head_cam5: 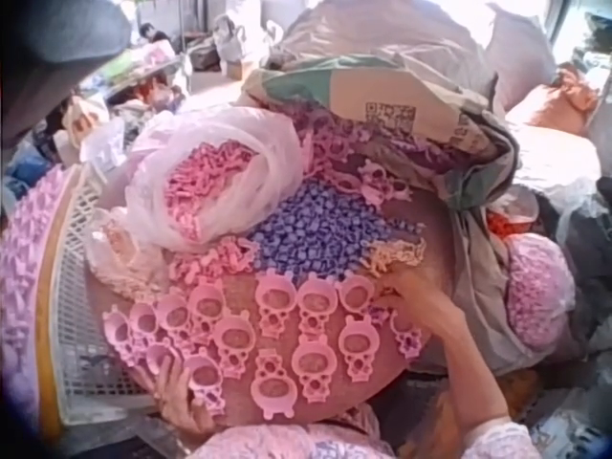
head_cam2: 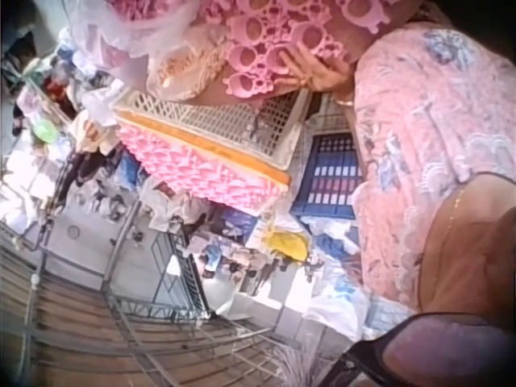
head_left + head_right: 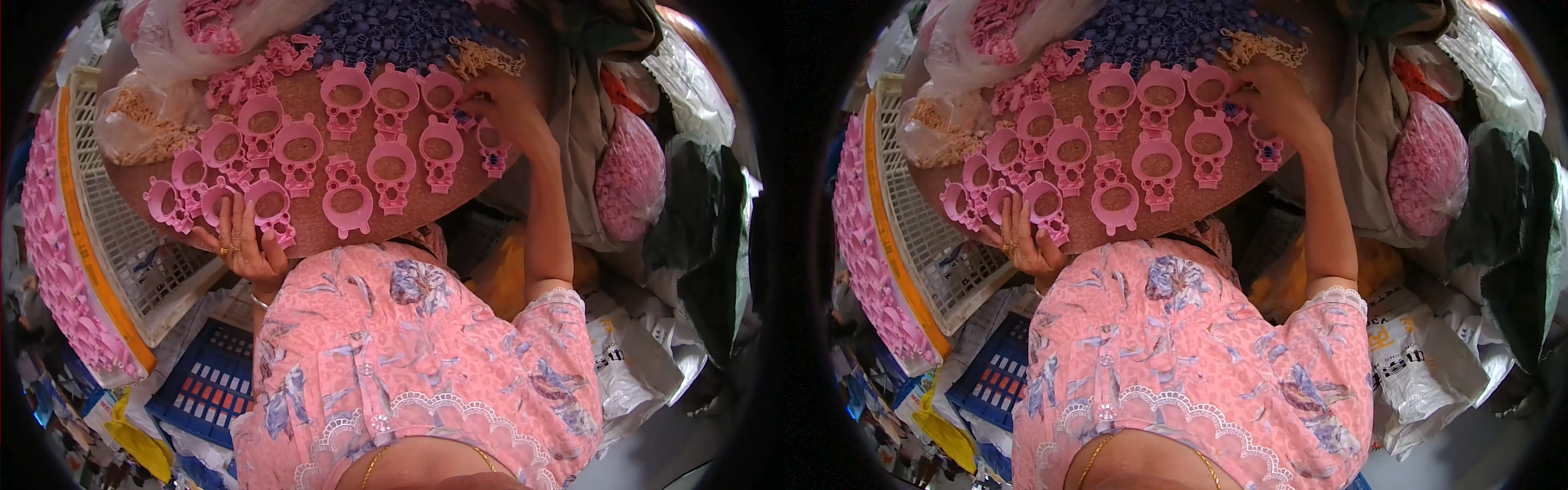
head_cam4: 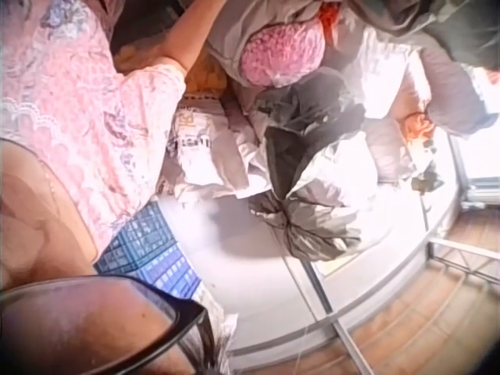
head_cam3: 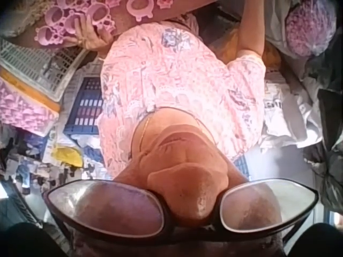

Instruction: Assembling small plastic toy parts by attaching blue decorative flowers to pink circular bases.

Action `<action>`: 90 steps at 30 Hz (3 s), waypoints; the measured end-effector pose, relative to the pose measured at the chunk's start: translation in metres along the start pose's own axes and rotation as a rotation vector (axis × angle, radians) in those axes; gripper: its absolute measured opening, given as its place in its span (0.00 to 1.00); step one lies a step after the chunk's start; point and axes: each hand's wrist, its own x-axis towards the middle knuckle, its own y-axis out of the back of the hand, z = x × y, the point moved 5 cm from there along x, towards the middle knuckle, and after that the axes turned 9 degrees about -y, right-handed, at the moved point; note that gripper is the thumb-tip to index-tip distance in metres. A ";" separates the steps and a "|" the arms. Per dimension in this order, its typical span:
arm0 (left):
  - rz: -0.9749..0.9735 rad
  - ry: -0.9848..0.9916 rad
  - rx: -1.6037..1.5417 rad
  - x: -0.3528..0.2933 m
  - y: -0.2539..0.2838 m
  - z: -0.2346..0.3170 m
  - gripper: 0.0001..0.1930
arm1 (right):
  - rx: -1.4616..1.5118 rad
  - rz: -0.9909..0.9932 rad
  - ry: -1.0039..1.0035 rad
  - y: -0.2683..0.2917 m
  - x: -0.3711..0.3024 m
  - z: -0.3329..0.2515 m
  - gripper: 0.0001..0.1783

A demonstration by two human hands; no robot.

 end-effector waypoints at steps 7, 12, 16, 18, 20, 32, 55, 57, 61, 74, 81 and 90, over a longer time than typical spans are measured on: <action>-0.012 -0.009 -0.008 -0.001 0.000 0.000 0.21 | 0.052 -0.064 -0.073 -0.002 -0.008 0.002 0.12; -0.024 -0.007 -0.002 -0.001 0.000 0.000 0.21 | -0.007 -0.057 0.011 -0.005 -0.014 0.000 0.15; -0.031 -0.005 0.000 0.000 0.001 0.001 0.21 | 0.205 0.039 -0.035 0.005 -0.020 -0.006 0.16; -0.033 -0.004 0.009 -0.001 0.001 0.001 0.21 | 0.251 0.015 -0.061 0.010 -0.024 -0.011 0.16; -0.035 -0.002 0.020 -0.001 0.001 0.001 0.21 | 0.298 -0.008 -0.087 0.009 -0.024 -0.006 0.16; -0.018 0.012 0.006 0.000 0.000 0.001 0.21 | -0.276 0.079 0.350 0.000 -0.025 -0.023 0.26; -0.033 0.000 -0.002 -0.001 0.000 0.001 0.20 | -0.070 0.141 -0.292 -0.006 0.009 0.007 0.17; -0.031 -0.001 0.002 -0.001 0.000 0.001 0.20 | -0.045 0.154 -0.321 0.002 0.007 0.004 0.17; -0.034 0.006 0.005 -0.003 0.000 0.001 0.20 | -0.089 0.151 -0.306 0.005 0.010 0.015 0.19; 0.031 -0.082 -0.023 0.016 0.022 0.013 0.24 | -0.157 0.130 -0.287 0.000 0.018 0.022 0.24; -0.083 -0.104 -0.207 0.135 0.005 0.054 0.11 | 0.016 0.115 -0.394 0.018 0.017 0.012 0.22; -0.577 0.583 -0.827 0.166 -0.166 0.118 0.23 | 0.128 0.290 -0.431 0.047 -0.001 -0.027 0.22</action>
